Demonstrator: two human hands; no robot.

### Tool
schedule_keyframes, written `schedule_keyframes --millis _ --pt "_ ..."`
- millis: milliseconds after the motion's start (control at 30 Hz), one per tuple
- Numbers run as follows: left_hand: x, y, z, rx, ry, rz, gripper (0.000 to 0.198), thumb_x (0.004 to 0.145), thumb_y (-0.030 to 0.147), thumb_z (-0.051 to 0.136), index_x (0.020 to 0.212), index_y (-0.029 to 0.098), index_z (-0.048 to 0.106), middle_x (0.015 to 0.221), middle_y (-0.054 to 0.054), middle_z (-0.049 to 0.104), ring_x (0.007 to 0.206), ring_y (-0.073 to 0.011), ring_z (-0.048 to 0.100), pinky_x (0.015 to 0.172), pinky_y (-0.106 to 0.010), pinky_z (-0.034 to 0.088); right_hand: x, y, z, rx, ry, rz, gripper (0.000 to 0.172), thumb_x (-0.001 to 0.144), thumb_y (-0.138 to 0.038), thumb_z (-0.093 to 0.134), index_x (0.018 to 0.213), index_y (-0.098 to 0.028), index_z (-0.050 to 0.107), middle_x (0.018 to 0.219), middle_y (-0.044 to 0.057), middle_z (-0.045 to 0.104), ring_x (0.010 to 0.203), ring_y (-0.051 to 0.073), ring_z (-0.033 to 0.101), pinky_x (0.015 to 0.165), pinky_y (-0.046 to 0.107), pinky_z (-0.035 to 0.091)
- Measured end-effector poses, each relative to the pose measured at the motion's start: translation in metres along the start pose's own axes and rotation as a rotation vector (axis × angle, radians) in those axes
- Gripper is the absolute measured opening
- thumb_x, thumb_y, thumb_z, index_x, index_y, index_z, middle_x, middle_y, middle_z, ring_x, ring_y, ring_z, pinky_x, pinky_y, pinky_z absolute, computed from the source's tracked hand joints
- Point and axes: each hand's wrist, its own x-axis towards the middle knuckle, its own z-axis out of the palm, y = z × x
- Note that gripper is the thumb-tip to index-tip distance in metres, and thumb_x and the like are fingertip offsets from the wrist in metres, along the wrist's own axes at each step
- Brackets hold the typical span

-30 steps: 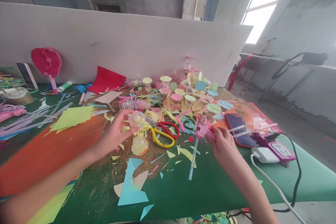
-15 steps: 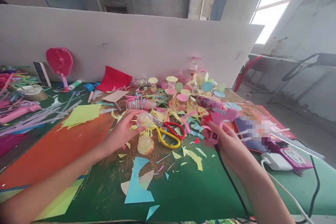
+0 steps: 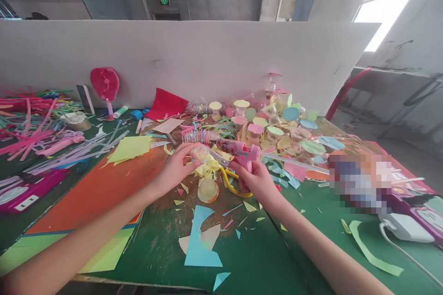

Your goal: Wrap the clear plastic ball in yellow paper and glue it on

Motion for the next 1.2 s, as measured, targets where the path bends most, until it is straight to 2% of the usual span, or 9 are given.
schedule_keyframes --millis 100,233,300,567,933,1200 --pt "-0.002 0.002 0.0 -0.007 -0.017 0.037 0.041 0.085 0.024 0.065 0.125 0.026 0.058 0.126 -0.005 0.053 0.103 -0.018 0.06 0.089 -0.032 0.055 -0.003 0.002 -0.002 -0.06 -0.008 -0.02 0.051 0.073 -0.064 0.065 0.051 -0.022 0.044 0.04 -0.004 0.047 0.041 0.009 0.039 0.043 0.024 0.033" --pt "-0.004 0.008 -0.001 0.068 -0.041 0.069 0.042 0.086 0.029 0.067 0.126 0.027 0.058 0.119 -0.004 0.056 0.084 -0.0143 0.061 0.08 -0.031 0.057 -0.003 0.004 -0.005 -0.128 -0.025 -0.044 0.054 0.073 -0.065 0.064 0.047 -0.022 0.044 0.04 -0.003 0.047 0.042 0.01 0.039 0.044 0.025 0.032" --pt "-0.004 0.009 -0.002 0.108 -0.041 0.084 0.042 0.086 0.03 0.068 0.127 0.027 0.058 0.116 -0.004 0.057 0.081 -0.014 0.059 0.077 -0.03 0.056 -0.002 0.006 -0.004 -0.158 -0.035 -0.052 0.058 0.074 -0.067 0.063 0.043 -0.022 0.041 0.039 -0.003 0.045 0.041 0.01 0.038 0.044 0.025 0.031" --pt "-0.004 0.006 -0.002 0.188 -0.044 0.08 0.041 0.088 0.037 0.065 0.127 0.026 0.057 0.115 -0.004 0.058 0.08 -0.0145 0.059 0.077 -0.03 0.055 0.0 0.012 -0.005 -0.195 -0.05 -0.058 0.063 0.07 -0.077 0.058 0.044 -0.022 0.041 0.039 -0.002 0.044 0.04 0.01 0.037 0.041 0.025 0.031" --pt "-0.004 0.015 -0.004 0.201 -0.057 0.093 0.039 0.088 0.033 0.066 0.125 0.025 0.058 0.119 -0.004 0.06 0.086 -0.0157 0.06 0.083 -0.031 0.052 0.002 0.011 -0.006 -0.196 -0.045 -0.077 0.055 0.072 -0.072 0.061 0.053 -0.021 0.05 0.04 -0.004 0.043 0.039 0.01 0.037 0.039 0.024 0.029" --pt "-0.006 0.012 -0.003 0.215 -0.053 0.093 0.041 0.088 0.039 0.064 0.126 0.026 0.058 0.123 -0.005 0.059 0.087 -0.0168 0.061 0.081 -0.033 0.054 0.002 0.012 -0.007 -0.231 -0.037 -0.065 0.06 0.071 -0.075 0.06 0.052 -0.022 0.041 0.043 -0.005 0.04 0.041 0.009 0.034 0.04 0.024 0.027"
